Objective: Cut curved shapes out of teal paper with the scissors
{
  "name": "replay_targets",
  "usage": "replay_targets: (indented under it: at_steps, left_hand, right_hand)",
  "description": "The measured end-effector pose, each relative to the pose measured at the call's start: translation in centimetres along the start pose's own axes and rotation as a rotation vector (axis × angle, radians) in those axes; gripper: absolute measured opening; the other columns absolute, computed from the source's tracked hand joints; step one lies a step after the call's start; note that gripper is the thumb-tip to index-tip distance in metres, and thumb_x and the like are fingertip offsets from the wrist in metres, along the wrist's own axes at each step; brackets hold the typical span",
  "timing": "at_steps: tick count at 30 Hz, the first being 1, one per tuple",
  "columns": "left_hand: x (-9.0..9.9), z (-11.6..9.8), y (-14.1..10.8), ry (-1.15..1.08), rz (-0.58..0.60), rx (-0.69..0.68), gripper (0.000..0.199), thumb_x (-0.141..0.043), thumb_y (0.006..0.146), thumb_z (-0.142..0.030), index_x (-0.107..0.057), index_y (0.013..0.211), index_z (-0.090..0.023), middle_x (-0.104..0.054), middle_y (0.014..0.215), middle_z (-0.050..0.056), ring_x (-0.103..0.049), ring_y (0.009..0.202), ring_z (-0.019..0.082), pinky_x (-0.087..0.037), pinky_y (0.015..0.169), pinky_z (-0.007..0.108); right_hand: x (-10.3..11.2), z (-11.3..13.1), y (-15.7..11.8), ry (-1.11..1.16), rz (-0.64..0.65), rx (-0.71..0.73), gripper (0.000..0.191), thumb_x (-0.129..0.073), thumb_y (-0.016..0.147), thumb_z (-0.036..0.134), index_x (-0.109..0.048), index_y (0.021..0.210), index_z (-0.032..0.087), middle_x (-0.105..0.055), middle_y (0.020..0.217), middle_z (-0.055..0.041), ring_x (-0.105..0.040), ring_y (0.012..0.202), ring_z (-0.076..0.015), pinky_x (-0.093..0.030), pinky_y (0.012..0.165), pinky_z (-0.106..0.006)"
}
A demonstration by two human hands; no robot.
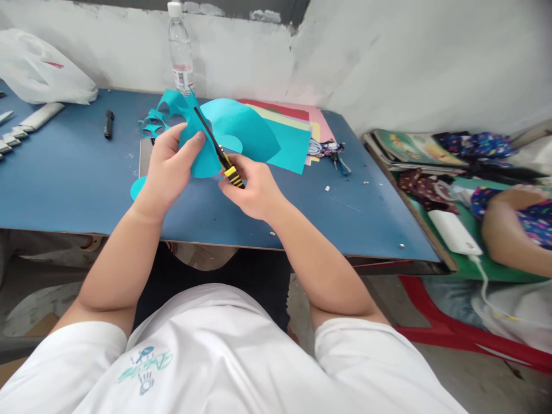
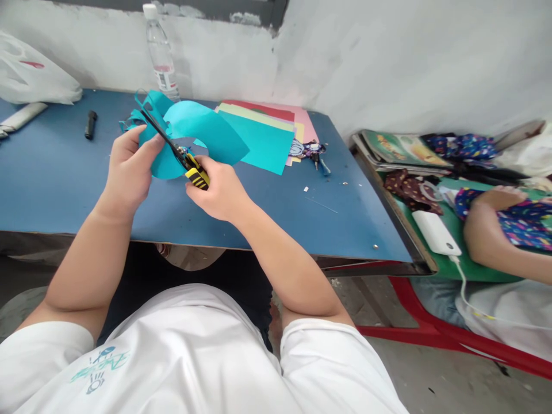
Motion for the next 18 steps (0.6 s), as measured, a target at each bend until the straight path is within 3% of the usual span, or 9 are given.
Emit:
replay_targets:
  at_steps: [8,18]
  left_hand:
    - [0.24,-0.46,0.03,0.092,-0.018,-0.035,0.037,-0.086,0.096,-0.057,-0.072,0.08,-0.028,-0.06,0.074,0.002,-0.057,0.069,0.022,-0.05,0.063,0.038]
    - [0.44,-0.27,0.06,0.096,-0.024,-0.062,0.04,-0.086,0.097,-0.057,-0.065,0.077,-0.03,-0.054,0.072,0.001,-0.054,0.068,0.022,-0.046,0.061,0.038]
  right_hand:
    - [-0.21,-0.07,0.01,-0.015,0.013,-0.009,0.043,-0.071,0.089,0.039,-0.075,0.127,0.019,-0.084,0.112,-0.0124,-0.08,0.103,-0.034,-0.063,0.098,-0.048]
    - [-0.24,-0.23,0.12,0.008,0.008,-0.001,0.045,-0.071,0.088,0.041,-0.075,0.128,0.02,-0.084,0.113,-0.0122,-0.08,0.105,-0.0348,-0.063,0.102,-0.05]
Point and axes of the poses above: each hand's wrist, its own y-axis towards the middle knuckle, its own x-axis out of the back of the hand, z = x × y, the point moved 7 cm from there along y, towards the middle knuckle
